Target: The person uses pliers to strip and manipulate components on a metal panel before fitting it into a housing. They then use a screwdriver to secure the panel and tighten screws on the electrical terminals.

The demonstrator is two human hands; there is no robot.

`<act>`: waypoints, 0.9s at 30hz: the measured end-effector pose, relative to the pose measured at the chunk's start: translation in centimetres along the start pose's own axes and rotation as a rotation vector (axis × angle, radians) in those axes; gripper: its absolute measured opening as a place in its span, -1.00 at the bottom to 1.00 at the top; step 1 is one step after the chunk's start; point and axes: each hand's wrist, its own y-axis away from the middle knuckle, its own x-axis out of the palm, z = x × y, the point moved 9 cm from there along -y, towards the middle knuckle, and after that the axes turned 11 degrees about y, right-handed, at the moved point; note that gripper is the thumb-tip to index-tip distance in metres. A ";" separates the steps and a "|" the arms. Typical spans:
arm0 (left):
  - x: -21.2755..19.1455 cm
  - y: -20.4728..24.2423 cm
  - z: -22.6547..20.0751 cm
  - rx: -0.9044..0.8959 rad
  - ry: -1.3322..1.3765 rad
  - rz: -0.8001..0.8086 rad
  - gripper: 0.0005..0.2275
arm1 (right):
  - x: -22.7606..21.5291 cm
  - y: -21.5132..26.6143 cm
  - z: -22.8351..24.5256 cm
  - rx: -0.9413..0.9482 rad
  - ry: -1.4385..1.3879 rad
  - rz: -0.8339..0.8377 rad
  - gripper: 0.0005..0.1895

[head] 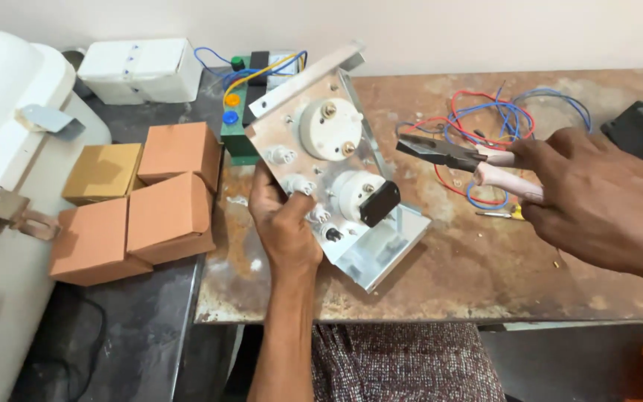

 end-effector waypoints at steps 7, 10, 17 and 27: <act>0.6 0.7 0.0 -0.010 -0.079 0.060 -0.56 | -3.8 0.2 2.5 -0.046 0.117 -0.266 -0.29; 1.2 0.8 -0.2 -0.015 -0.117 0.067 -0.55 | -5.8 0.7 3.5 -0.071 0.195 -0.412 -0.31; 2.4 1.0 -0.7 -0.018 -0.186 0.082 -0.53 | -6.6 1.0 4.4 -0.037 0.373 -0.435 -0.43; 4.2 1.5 -1.6 0.071 -0.516 0.154 -0.50 | -2.3 -0.9 4.2 -0.068 0.071 0.314 -0.60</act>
